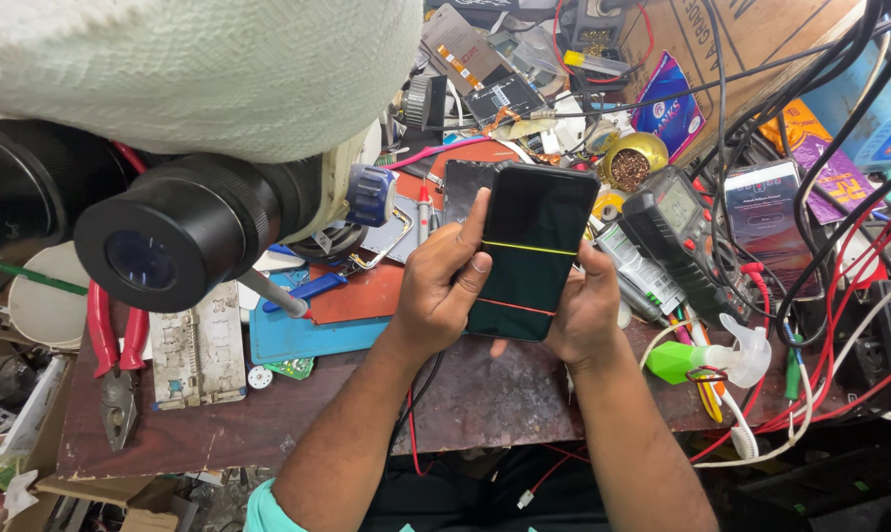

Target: The person handles a disassembled smartphone, connects a charging cable, and tests the device by powering it on and interacting with the touchscreen. They also handle a second smartphone and compare the two devices while the first phone boots up.

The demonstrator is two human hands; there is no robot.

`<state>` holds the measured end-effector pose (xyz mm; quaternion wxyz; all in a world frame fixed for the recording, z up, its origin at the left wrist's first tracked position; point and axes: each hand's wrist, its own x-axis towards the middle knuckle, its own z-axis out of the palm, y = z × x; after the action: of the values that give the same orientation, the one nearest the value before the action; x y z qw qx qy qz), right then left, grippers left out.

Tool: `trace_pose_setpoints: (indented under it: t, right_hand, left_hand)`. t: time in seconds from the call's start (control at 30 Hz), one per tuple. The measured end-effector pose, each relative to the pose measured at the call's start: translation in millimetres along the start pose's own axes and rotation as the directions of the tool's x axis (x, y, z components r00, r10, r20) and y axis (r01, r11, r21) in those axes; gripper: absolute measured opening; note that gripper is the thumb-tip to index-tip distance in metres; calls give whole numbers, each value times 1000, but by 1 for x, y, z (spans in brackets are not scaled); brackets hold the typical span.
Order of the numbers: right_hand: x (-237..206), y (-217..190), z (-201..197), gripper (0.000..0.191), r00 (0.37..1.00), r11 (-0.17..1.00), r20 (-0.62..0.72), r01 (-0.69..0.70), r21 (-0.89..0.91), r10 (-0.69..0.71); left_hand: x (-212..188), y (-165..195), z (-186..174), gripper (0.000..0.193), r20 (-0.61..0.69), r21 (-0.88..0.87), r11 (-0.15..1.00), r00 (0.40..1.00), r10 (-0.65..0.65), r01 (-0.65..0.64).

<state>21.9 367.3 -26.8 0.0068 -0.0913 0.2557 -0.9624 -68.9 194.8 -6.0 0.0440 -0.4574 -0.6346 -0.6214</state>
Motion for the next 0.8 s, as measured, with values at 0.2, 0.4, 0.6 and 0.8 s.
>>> trace_pose_setpoints:
  t: [0.2,0.4,0.6,0.8]
  right_hand:
    - [1,-3,-2,87,999,996,-30,-42,-77,40]
    - [-1,-4,-2,94,998,990,-45,-46,-135,40]
    - [0,-4,-1,95,998,984,-63,-40,-174,29]
    - [0,-4,0,95,999,986,-42,-34,-163,28]
  left_hand:
    - [1,3,-3,52,16,54,996,997,69,-70]
    - [1,2,-3,53,11,58,997,999,50,-50]
    - [0,1,-2,54,16,48,997,998,55,-56]
    - [1,1,-2,54,16,39,998,999,50,-50]
